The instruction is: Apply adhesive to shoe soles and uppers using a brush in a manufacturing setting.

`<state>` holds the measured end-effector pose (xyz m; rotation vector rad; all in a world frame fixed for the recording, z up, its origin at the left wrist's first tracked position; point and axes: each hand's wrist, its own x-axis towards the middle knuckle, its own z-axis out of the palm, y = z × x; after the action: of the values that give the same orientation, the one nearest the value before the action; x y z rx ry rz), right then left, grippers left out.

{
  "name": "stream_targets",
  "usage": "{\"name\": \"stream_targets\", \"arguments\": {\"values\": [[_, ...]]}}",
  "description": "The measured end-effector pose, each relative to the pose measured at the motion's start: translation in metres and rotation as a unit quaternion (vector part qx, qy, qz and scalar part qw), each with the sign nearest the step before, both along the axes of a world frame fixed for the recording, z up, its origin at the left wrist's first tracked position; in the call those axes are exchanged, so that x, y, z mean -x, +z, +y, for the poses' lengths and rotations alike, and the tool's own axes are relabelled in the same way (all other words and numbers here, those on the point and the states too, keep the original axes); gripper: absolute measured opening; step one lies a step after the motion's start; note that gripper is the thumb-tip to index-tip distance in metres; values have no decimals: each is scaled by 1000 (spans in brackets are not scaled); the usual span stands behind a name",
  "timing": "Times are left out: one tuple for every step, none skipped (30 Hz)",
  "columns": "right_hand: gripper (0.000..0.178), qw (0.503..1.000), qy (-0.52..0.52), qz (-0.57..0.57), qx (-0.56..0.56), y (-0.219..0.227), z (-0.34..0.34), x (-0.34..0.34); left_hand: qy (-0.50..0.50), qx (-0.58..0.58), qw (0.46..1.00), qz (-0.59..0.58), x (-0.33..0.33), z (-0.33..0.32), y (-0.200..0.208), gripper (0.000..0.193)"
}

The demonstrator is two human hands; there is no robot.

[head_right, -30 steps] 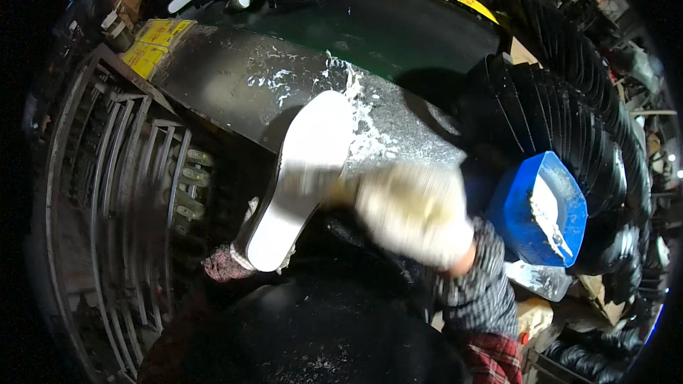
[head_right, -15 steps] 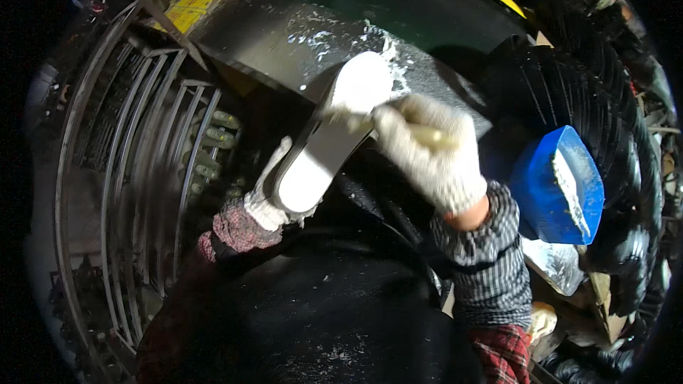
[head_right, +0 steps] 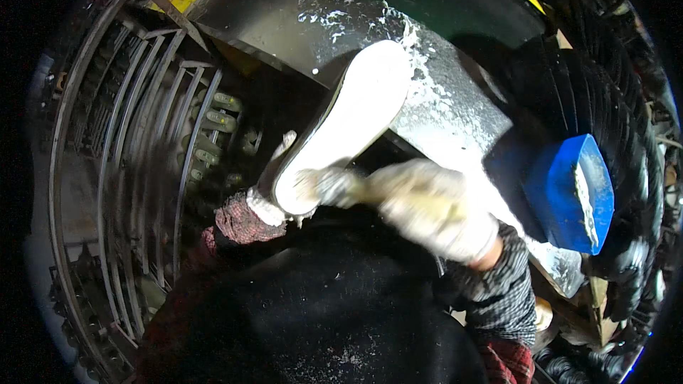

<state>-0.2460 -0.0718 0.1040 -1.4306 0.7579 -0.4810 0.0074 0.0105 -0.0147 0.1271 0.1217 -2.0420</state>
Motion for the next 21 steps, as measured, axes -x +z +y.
{"name": "stream_targets", "arguments": {"values": [[23,999,-25,-22,40,-6,-16,9,-1,29,999,42,-10,5,-18,66],[28,994,-54,-41,81,-7,-32,14,-8,57,995,86,-18,8,-37,65],[29,979,-135,-60,138,-29,-55,35,2,35,997,73,-19,8,-43,57],[28,959,-239,-30,150,-28,-70,33,-27,45,990,133,-19,5,-40,56],[26,944,-260,-9,203,-18,-79,26,-38,55,988,140,-22,7,-40,56],[25,936,-244,-20,253,-14,-83,13,-52,65,986,145,-27,6,-39,57],[24,925,-228,-31,304,-13,-86,2,-67,73,983,153,-28,6,-39,57],[27,868,-120,26,482,-15,-91,1,-99,77,977,175,-30,4,-30,58],[31,763,-35,40,644,-8,-94,-10,-99,79,975,182,-32,6,-25,59],[39,802,18,136,581,3,-67,-14,-93,63,975,191,-31,9,-23,61],[44,803,35,150,576,12,-50,-21,-66,48,980,180,-34,12,-17,62],[45,807,40,123,576,3,-39,-11,-48,28,984,167,-35,10,-10,63],[44,823,33,93,559,0,-32,-3,-1,-44,993,107,-36,3,4,66],[41,829,17,73,555,0,-28,2,44,-113,992,38,-38,-5,14,70],[39,835,-2,52,548,1,-25,7,70,-135,987,-43,-41,-15,27,68],[39,835,-32,59,546,3,-25,15,86,-137,978,-133,-46,-31,41,66],[38,831,-64,69,548,5,-22,23,93,-132,964,-213,-51,-48,54,64],[38,828,-98,75,547,7,-20,31,106,-134,939,-297,-54,-66,69,63],[38,826,-111,77,547,10,-19,41,136,-131,908,-374,-53,-89,80,59],[38,824,-127,80,547,11,-17,52,97,-116,888,-435,-57,-113,89,54],[38,819,-151,89,546,12,-14,66,48,-93,863,-494,-58,-142,92,49]]}}
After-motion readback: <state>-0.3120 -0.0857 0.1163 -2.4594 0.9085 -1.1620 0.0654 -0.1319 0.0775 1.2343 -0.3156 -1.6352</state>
